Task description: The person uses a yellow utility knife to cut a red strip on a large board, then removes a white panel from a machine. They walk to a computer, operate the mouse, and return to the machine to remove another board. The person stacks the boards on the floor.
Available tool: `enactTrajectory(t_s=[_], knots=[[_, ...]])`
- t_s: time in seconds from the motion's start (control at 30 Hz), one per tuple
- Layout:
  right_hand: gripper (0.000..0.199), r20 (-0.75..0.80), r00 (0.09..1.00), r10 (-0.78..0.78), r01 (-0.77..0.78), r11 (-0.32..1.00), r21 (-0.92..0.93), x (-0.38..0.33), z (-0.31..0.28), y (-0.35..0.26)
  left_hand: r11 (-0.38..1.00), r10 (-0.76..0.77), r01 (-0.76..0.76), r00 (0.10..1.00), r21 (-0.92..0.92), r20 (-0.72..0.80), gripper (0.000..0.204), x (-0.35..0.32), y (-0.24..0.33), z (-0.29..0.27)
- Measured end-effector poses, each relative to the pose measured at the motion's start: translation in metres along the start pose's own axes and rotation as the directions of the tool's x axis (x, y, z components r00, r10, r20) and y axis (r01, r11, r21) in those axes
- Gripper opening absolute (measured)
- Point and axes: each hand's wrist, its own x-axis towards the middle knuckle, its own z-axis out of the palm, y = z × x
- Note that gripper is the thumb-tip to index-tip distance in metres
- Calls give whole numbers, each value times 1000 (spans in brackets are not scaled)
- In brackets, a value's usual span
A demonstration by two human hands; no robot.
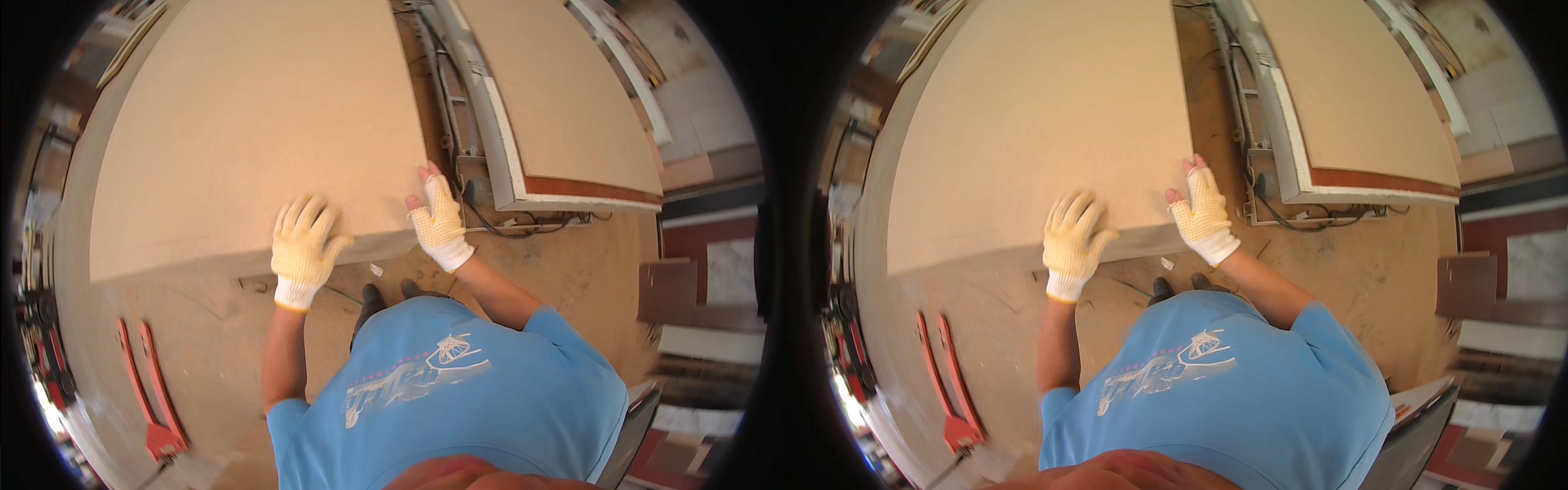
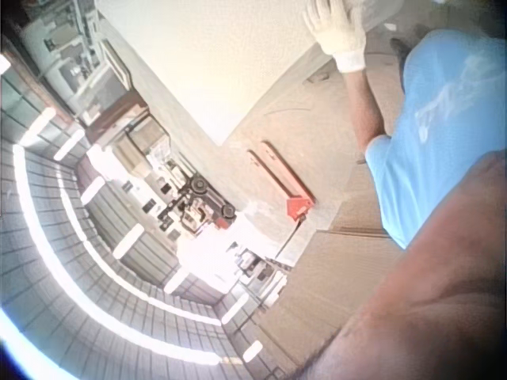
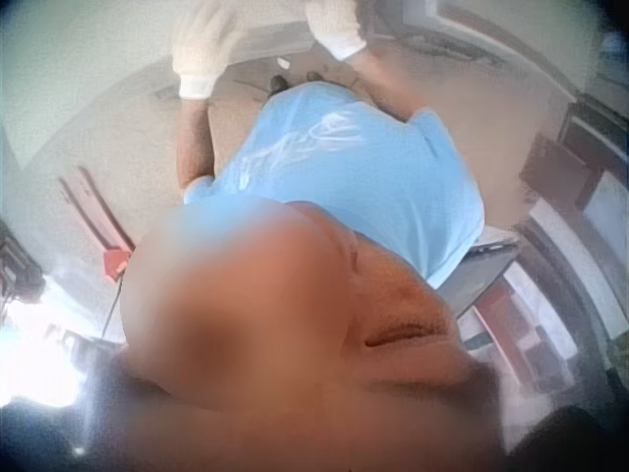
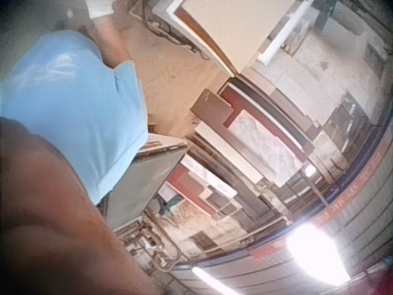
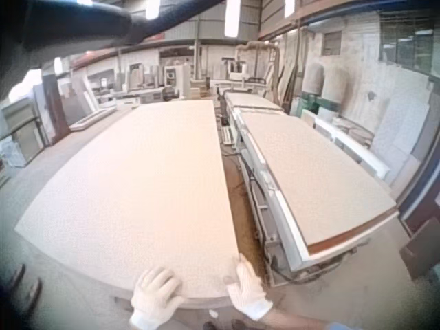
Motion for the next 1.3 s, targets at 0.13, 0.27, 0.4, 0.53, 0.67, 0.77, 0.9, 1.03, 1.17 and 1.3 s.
enactTrajectory(t_s=[0.13, 0.27, 0.4, 0.53, 0.67, 0.77, 0.9, 1.03, 1.17, 1.3], knots=[[57, 21, 998, 55, -55, 998, -12, -3, 5, -5, 999, 23, -21, 997, -32, 69, 50, 7, -8, -2], [56, 43, 994, 102, -106, 988, 116, 20, -7, -3, 999, 17, -11, 994, -53, 109, 53, 28, -5, 9], [69, -4, 984, 179, -173, 956, 239, 48, -11, 27, 1000, -3, 3, 991, 5, 133, 48, 59, 7, 25], [76, 133, 901, 413, -430, 890, 149, 68, -10, 62, 957, -269, 282, 951, -71, 155, 35, 67, 53, 24], [46, 770, 507, 388, -827, 469, 309, 90, -38, 78, 306, -438, 655, 742, -691, 509, 32, 63, 137, 46], [48, 876, 462, 135, -734, 613, 293, 120, -59, 81, -211, -548, 555, 615, -805, 568, 45, 90, 180, 91], [59, 943, 276, 187, -747, 659, 88, 139, -60, 74, -630, -581, 254, 473, -733, 663, 63, 108, 211, 124], [52, 950, 178, 258, -822, 569, -1, 137, -55, 70, -622, -660, 200, 386, -757, 644, 62, 116, 225, 160], [53, 918, 262, 298, -773, 634, 15, 136, -52, 68, -468, -803, 13, 412, -884, 431, 57, 123, 214, 186], [57, 918, 294, 267, -730, 683, 35, 135, -56, 65, -517, -808, 54, 299, -854, 508, 65, 125, 207, 189]])
